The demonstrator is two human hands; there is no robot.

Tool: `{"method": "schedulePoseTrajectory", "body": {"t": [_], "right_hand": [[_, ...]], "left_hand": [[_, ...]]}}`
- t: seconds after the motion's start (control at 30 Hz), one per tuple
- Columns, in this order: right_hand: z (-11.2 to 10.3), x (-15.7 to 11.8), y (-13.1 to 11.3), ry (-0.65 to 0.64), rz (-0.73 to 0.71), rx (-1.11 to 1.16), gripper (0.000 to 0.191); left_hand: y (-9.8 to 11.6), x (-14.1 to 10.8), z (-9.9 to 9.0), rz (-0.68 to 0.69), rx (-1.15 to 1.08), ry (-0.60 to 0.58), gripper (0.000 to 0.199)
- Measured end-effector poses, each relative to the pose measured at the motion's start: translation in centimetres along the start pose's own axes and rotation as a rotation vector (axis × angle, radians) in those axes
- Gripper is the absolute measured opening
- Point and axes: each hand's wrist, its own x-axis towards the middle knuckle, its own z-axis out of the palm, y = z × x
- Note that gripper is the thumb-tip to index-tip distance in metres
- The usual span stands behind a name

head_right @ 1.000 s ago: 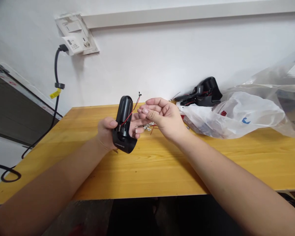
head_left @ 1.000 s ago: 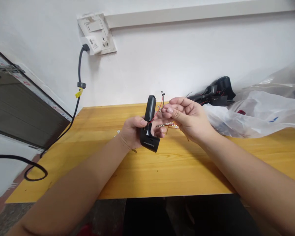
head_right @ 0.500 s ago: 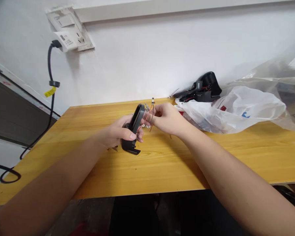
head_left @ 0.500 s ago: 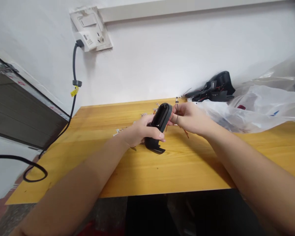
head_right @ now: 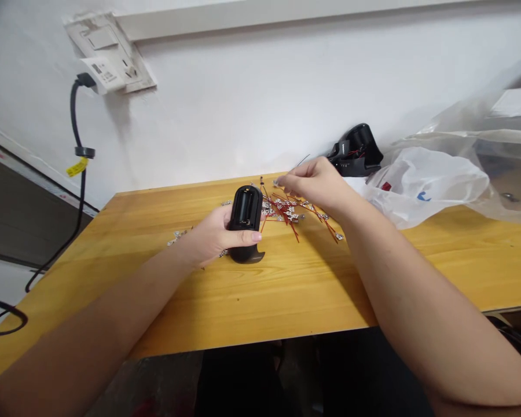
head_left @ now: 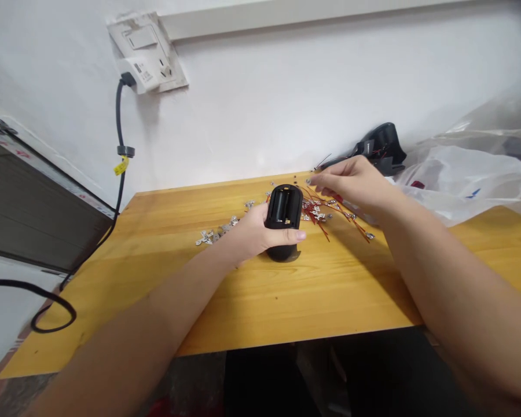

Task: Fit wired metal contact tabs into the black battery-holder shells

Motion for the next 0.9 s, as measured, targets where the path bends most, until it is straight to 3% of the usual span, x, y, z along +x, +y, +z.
{"method": "schedulePoseTrajectory", "body": {"t": [0.07, 0.17, 0.37, 0.5, 0.9], "right_hand": [[-0.1, -0.1, -0.2, 0.165, -0.053, 0.054, 0.020], [0.6, -0.7, -1.1, 0.231, -0.184, 0.152, 0.012], [4.3, -1.6, -1.3, -0.071, -0.454, 0.211, 0.007], [5.7, -1.2, -0.4, -0.020, -0.418, 0.195, 0.008], [5.9, -1.1, -0.2, -0.043, -0.269, 0.331, 0.009]], "left_hand": [[-0.5, 0.3, 0.4, 0.022, -0.098, 0.040, 0.050], [-1.1, 0.6, 0.7, 0.036, -0.206, 0.124, 0.051], [-1.0, 0.7, 1.1, 0.055, -0.264, 0.135, 0.047], [-0.8, 0.7, 1.2, 0.065, -0.224, 0.156, 0.051], [-1.3, 0.8, 0.7, 0.104, -0.023, 0.191, 0.058]]}}
